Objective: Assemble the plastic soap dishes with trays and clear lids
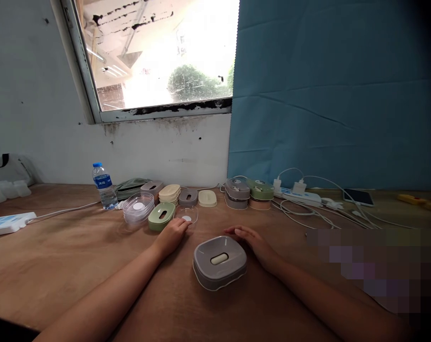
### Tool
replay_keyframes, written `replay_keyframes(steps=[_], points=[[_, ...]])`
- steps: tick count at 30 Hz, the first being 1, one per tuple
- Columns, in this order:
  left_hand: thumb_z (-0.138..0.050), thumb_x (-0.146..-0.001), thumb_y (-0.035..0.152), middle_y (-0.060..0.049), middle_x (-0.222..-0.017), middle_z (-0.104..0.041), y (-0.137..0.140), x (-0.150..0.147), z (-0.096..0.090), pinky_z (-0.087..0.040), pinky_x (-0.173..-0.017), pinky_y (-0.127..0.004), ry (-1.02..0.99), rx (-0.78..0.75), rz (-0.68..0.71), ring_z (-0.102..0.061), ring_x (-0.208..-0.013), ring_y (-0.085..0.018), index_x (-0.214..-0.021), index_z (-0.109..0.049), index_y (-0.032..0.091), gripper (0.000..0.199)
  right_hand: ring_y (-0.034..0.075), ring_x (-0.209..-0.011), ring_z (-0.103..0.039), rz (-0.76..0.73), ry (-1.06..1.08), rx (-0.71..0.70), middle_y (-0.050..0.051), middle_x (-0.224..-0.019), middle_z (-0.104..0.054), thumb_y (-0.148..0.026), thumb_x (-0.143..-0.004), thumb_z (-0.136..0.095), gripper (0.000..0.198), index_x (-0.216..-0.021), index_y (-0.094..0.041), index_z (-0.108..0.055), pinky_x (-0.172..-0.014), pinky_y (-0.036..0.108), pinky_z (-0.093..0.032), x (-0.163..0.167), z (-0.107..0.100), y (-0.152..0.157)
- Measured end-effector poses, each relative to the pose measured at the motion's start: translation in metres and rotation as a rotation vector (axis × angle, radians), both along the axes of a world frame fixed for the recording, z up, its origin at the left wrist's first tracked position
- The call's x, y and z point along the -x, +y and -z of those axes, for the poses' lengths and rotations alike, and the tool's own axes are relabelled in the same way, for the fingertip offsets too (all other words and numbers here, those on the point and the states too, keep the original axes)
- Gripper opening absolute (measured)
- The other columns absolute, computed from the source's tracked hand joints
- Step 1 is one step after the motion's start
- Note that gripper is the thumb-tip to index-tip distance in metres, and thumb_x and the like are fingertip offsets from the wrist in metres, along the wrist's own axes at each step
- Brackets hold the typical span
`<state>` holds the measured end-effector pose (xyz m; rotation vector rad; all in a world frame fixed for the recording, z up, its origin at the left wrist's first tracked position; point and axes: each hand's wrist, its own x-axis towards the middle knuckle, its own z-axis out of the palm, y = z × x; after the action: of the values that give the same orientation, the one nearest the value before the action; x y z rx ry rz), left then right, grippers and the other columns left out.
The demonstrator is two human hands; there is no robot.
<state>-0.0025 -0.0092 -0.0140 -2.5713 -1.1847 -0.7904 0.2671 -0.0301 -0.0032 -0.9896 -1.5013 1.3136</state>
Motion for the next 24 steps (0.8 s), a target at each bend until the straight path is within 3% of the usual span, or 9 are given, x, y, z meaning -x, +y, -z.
replay_keyframes(steps=[5, 9, 11, 15, 20, 24], points=[[-0.036, -0.083, 0.01, -0.01, -0.095, -0.059, 0.01, 0.002, 0.001, -0.044, -0.081, -0.035, 0.015, 0.033, -0.033, -0.054, -0.09, -0.019, -0.105, -0.053, 0.013, 0.027, 0.024, -0.107, -0.049, -0.211, 0.069, 0.005, 0.007, -0.111, -0.057, -0.04, -0.071, -0.06, 0.037, -0.102, -0.02, -0.054, -0.093, 0.039, -0.034, -0.012, 0.005, 0.007], [-0.037, -0.079, 0.007, -0.01, -0.097, -0.058, 0.008, 0.003, 0.001, -0.043, -0.084, -0.037, -0.023, 0.065, -0.027, -0.053, -0.093, -0.02, -0.106, -0.051, 0.013, 0.031, 0.026, -0.121, -0.035, -0.516, -0.072, -0.123, 0.01, -0.127, -0.043, -0.042, -0.055, -0.074, 0.082, -0.124, -0.022, -0.034, -0.101, 0.041, -0.024, -0.024, 0.001, 0.008], [-0.039, -0.077, 0.006, -0.012, -0.101, -0.056, 0.001, 0.001, -0.004, -0.04, -0.089, -0.039, -0.092, 0.067, -0.023, -0.05, -0.098, -0.021, -0.108, -0.05, 0.013, 0.034, 0.027, -0.123, -0.03, -0.566, -0.246, -0.217, 0.01, -0.131, -0.037, -0.038, -0.044, -0.08, 0.1, -0.128, -0.023, -0.028, -0.103, 0.041, -0.019, -0.027, -0.004, 0.005], [-0.046, -0.078, 0.016, -0.011, -0.109, -0.052, -0.028, -0.012, -0.028, -0.037, -0.094, -0.037, -0.305, 0.152, 0.104, -0.047, -0.105, -0.021, -0.107, -0.051, 0.015, 0.03, 0.028, -0.118, -0.036, -0.493, -0.427, -0.315, 0.008, -0.124, -0.04, -0.033, -0.043, -0.08, 0.093, -0.122, -0.022, -0.034, -0.1, 0.04, -0.026, -0.026, -0.006, 0.0], [-0.065, -0.067, 0.032, -0.009, -0.109, -0.058, -0.057, -0.032, -0.042, -0.039, -0.092, -0.033, -0.205, 0.455, 0.599, -0.051, -0.105, -0.022, -0.106, -0.058, 0.019, 0.042, 0.026, -0.112, -0.041, -0.382, -0.167, -0.313, 0.009, -0.118, -0.04, -0.042, -0.05, -0.075, 0.086, -0.12, -0.023, -0.029, -0.094, 0.038, -0.032, -0.022, 0.003, 0.0], [-0.066, -0.067, 0.029, -0.008, -0.099, -0.066, -0.054, -0.036, -0.03, -0.046, -0.082, -0.027, -0.356, 0.489, 0.536, -0.06, -0.091, -0.018, -0.101, -0.063, 0.019, 0.035, 0.026, -0.106, -0.044, -0.285, -0.053, -0.271, 0.007, -0.112, -0.042, -0.046, -0.049, -0.075, 0.086, -0.119, -0.026, -0.028, -0.088, 0.037, -0.037, -0.019, 0.002, 0.0]])
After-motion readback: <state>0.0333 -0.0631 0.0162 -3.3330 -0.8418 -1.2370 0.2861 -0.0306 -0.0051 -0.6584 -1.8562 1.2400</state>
